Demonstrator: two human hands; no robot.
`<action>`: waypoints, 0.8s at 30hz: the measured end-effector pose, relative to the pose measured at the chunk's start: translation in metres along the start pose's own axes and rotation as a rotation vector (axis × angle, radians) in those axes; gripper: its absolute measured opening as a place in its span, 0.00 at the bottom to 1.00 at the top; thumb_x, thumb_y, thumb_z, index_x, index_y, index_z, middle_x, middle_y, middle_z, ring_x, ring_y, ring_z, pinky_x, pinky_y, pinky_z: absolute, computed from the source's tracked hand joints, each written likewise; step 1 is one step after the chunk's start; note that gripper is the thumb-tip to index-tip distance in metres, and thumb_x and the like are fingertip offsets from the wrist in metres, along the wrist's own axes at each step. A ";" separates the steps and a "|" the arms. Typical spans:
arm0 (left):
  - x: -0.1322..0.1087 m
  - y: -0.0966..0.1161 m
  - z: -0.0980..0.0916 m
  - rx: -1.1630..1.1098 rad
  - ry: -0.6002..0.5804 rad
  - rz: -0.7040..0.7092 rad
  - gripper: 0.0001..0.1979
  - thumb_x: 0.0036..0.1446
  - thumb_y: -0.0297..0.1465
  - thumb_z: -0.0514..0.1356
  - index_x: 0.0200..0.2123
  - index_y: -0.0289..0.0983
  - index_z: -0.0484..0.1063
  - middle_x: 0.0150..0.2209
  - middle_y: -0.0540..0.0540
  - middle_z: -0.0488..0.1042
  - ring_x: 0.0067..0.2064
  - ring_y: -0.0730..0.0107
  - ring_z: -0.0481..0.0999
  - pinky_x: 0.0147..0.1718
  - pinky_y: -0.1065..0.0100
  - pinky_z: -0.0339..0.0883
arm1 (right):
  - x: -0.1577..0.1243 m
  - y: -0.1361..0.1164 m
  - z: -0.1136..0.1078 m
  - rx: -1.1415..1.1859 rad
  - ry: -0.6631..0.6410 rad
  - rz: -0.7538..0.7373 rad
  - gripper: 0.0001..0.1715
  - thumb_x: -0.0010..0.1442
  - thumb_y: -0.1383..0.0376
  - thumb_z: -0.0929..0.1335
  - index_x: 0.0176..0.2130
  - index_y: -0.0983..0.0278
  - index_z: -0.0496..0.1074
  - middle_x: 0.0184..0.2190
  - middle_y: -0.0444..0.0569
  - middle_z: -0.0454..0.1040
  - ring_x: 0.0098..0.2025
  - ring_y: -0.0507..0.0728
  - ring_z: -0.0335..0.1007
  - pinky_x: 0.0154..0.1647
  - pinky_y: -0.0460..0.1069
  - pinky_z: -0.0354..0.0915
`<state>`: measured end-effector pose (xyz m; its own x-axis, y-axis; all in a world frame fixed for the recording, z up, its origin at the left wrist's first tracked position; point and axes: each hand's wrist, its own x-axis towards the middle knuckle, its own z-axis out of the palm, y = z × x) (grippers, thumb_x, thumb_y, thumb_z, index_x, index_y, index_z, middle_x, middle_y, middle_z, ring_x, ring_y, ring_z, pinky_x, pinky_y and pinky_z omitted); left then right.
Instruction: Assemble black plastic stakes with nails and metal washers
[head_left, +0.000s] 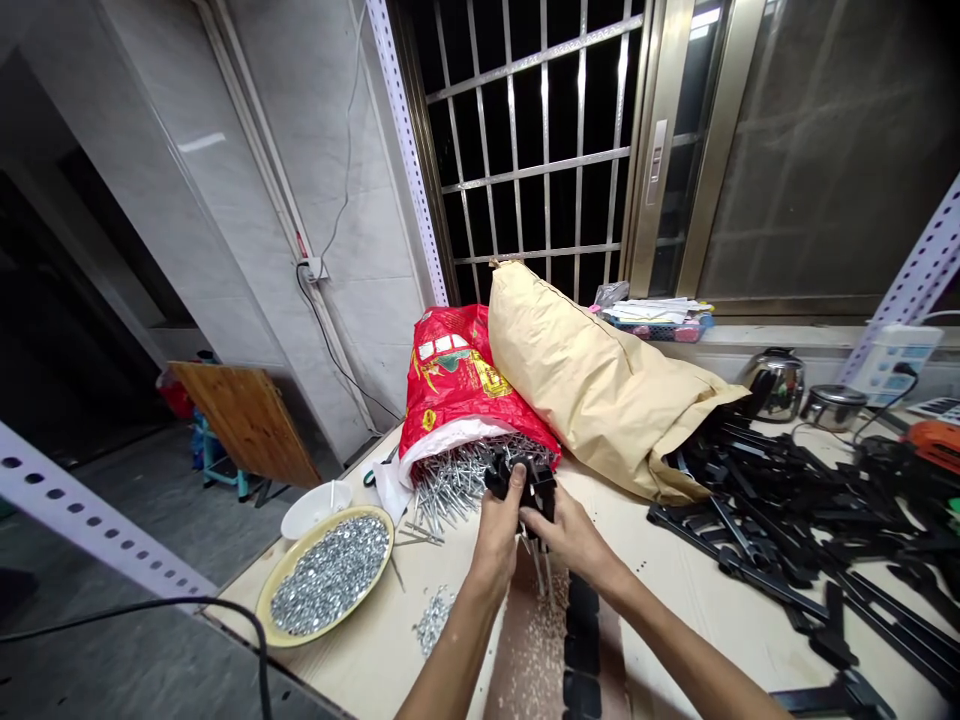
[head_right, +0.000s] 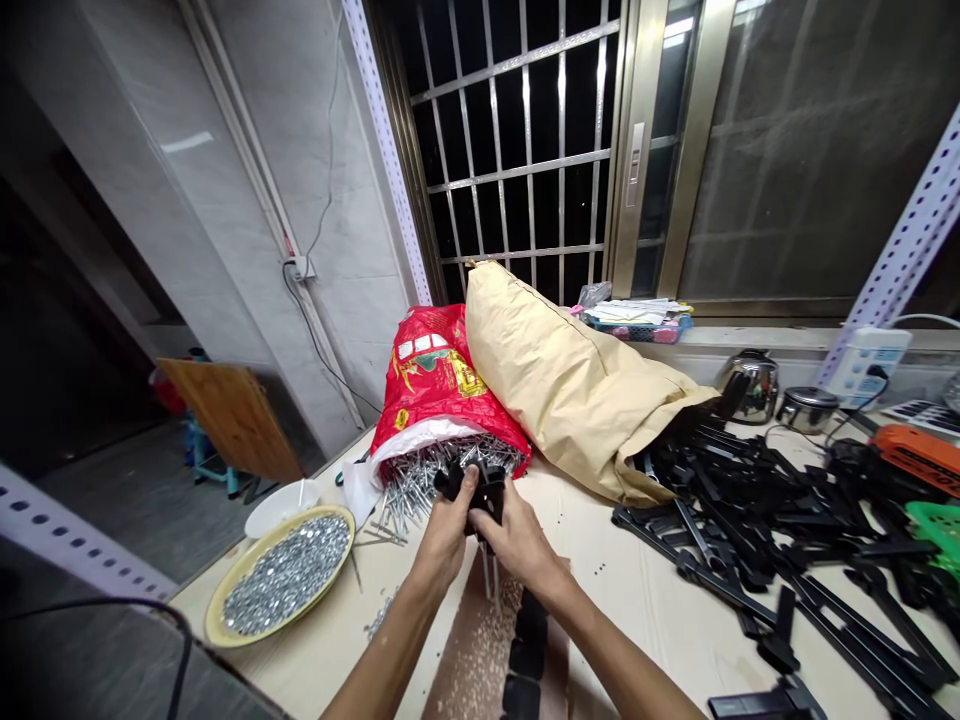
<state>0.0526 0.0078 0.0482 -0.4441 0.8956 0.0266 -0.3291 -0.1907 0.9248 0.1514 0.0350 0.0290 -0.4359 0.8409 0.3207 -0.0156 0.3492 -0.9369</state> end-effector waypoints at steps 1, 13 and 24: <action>0.001 0.000 -0.002 -0.003 -0.023 -0.037 0.24 0.48 0.42 0.64 0.46 0.35 0.70 0.45 0.41 0.75 0.44 0.63 0.74 0.44 0.66 0.66 | 0.001 0.004 0.001 0.030 -0.029 0.016 0.20 0.54 0.55 0.67 0.42 0.66 0.67 0.36 0.49 0.73 0.38 0.58 0.68 0.37 0.50 0.65; 0.008 0.006 -0.005 0.375 -0.169 -0.015 0.23 0.46 0.47 0.62 0.37 0.32 0.74 0.35 0.40 0.77 0.40 0.56 0.75 0.38 0.64 0.68 | 0.008 0.016 0.003 0.157 0.155 0.103 0.23 0.55 0.49 0.65 0.36 0.67 0.70 0.30 0.50 0.73 0.33 0.57 0.68 0.35 0.51 0.66; 0.014 -0.009 0.002 0.166 -0.147 -0.037 0.28 0.40 0.40 0.69 0.44 0.32 0.71 0.42 0.38 0.76 0.44 0.57 0.74 0.45 0.62 0.65 | 0.010 0.028 0.003 -0.351 0.108 -0.029 0.34 0.50 0.69 0.62 0.57 0.68 0.56 0.56 0.60 0.58 0.59 0.66 0.50 0.57 0.62 0.51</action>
<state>0.0515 0.0225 0.0410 -0.3040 0.9520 0.0354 -0.1957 -0.0988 0.9757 0.1433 0.0519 0.0061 -0.3421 0.8607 0.3770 0.2911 0.4786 -0.8284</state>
